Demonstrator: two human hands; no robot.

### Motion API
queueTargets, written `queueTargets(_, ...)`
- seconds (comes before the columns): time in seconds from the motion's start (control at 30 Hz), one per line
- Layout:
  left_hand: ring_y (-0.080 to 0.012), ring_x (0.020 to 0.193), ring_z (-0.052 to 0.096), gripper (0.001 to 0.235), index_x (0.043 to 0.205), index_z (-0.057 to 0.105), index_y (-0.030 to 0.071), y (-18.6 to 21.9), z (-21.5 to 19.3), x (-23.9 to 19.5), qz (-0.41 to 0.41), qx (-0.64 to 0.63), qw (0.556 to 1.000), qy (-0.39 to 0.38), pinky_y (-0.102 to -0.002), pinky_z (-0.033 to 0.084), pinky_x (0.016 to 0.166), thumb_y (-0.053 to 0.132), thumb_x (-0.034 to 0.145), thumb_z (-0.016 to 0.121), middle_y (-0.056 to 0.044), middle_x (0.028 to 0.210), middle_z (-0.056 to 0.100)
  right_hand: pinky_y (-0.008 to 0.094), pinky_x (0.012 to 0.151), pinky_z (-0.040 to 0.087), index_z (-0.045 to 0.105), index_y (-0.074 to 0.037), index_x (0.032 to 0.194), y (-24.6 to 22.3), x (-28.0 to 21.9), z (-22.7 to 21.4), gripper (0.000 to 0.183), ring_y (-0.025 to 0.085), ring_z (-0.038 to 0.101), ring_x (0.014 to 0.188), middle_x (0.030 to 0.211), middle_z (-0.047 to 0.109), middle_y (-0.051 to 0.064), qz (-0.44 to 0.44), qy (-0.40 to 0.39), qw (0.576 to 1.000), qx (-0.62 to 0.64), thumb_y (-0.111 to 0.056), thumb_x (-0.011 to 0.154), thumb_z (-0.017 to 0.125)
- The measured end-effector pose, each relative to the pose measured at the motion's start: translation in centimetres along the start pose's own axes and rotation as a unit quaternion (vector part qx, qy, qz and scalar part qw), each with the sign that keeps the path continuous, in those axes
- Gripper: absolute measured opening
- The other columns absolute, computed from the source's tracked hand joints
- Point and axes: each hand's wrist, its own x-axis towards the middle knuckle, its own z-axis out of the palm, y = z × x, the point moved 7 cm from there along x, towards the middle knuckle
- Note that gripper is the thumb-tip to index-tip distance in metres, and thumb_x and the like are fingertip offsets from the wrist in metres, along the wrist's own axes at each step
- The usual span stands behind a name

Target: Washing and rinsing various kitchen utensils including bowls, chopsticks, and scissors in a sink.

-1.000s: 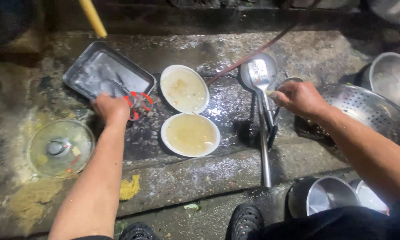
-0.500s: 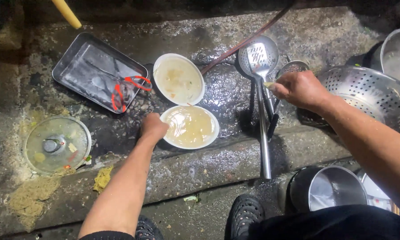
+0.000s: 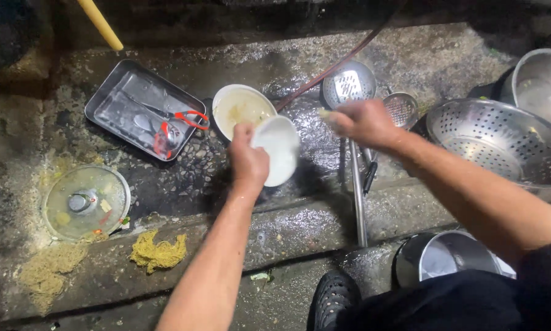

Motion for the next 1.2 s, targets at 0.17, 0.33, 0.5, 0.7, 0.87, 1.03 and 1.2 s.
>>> queueTargets(0.17, -0.0385, 0.136, 0.075, 0.054, 0.150, 0.073, 0.005, -0.1, -0.6, -3.2, -0.254, -0.252, 0.930, 0.078, -0.049, 0.064, 0.109, 0.004, 0.096, 0.072, -0.027, 0.140, 0.077, 0.063, 0.122, 0.054, 0.078, -0.003, 0.145, -1.2, 1.8, 8.3, 0.044, 0.052, 0.072, 0.136, 0.136, 0.080, 0.029, -0.122, -0.090, 0.987, -0.054, -0.023, 0.106, 0.072)
queueTargets(0.33, -0.0353, 0.113, 0.081, 0.053, 0.161, 0.064, 0.002, -1.3, 4.0, -5.2, -0.329, -0.418, 0.844, 0.063, -0.051, 0.071, 0.090, 0.016, 0.110, 0.073, -0.028, 0.133, 0.078, 0.055, 0.097, 0.067, 0.082, -0.012, 0.108, -4.7, 1.3, 13.6, 0.016, 0.045, 0.081, 0.112, 0.111, 0.079, 0.018, -0.233, -0.124, 0.964, -0.008, -0.024, 0.099, 0.079)
queueTargets(0.5, -0.0346, 0.131, 0.076, 0.056, 0.160, 0.067, -0.001, -0.7, 1.8, -3.2, -0.277, -0.405, 0.865, 0.105, -0.049, 0.067, 0.105, 0.016, 0.108, 0.076, -0.031, 0.146, 0.075, 0.058, 0.088, 0.070, 0.086, -0.003, 0.096, 0.1, 3.1, 9.0, 0.030, 0.046, 0.083, 0.093, 0.095, 0.080, 0.022, -0.212, -0.057, 0.963, -0.155, -0.033, 0.096, 0.085)
queueTargets(0.7, -0.0248, 0.114, 0.076, 0.054, 0.156, 0.072, 0.003, -1.8, 4.9, -6.8, -0.334, -0.432, 0.833, 0.086, -0.041, 0.068, 0.094, 0.020, 0.105, 0.082, -0.022, 0.136, 0.079, 0.055, 0.083, 0.065, 0.076, -0.003, 0.082, -5.4, 2.5, 10.3, 0.025, 0.047, 0.073, 0.096, 0.082, 0.073, 0.019, -0.433, -0.024, 0.898, -0.074, -0.015, 0.103, 0.073)
queueTargets(0.87, -0.0245, 0.111, 0.077, 0.053, 0.155, 0.073, 0.003, -5.1, 4.9, -3.4, -0.306, -0.380, 0.866, 0.109, -0.040, 0.067, 0.089, 0.019, 0.105, 0.082, -0.020, 0.132, 0.078, 0.058, 0.081, 0.065, 0.079, -0.003, 0.080, -4.3, 1.4, 12.0, 0.026, 0.045, 0.077, 0.087, 0.078, 0.075, 0.017, -0.350, -0.052, 0.929, -0.113, -0.023, 0.096, 0.083)
queueTargets(1.03, -0.0245, 0.112, 0.081, 0.054, 0.155, 0.074, 0.007, -5.5, 5.8, -4.7, -0.345, -0.382, 0.855, 0.069, -0.044, 0.068, 0.092, 0.019, 0.103, 0.083, -0.018, 0.132, 0.083, 0.053, 0.091, 0.065, 0.081, -0.008, 0.092, -5.0, 1.6, 9.5, 0.015, 0.041, 0.075, 0.100, 0.086, 0.079, 0.012, -0.400, -0.041, 0.913, -0.062, -0.023, 0.096, 0.079)
queueTargets(1.2, -0.0412, 0.126, 0.079, 0.069, 0.156, 0.070, 0.002, -3.3, 6.2, -4.3, -0.310, -0.313, 0.897, 0.041, -0.049, 0.065, 0.104, -0.008, 0.088, 0.073, -0.025, 0.132, 0.080, 0.046, 0.083, 0.067, 0.080, -0.015, 0.091, -3.7, 1.0, 13.7, 0.017, 0.034, 0.079, 0.092, 0.096, 0.073, 0.006, -0.302, -0.081, 0.944, -0.102, -0.031, 0.090, 0.087)
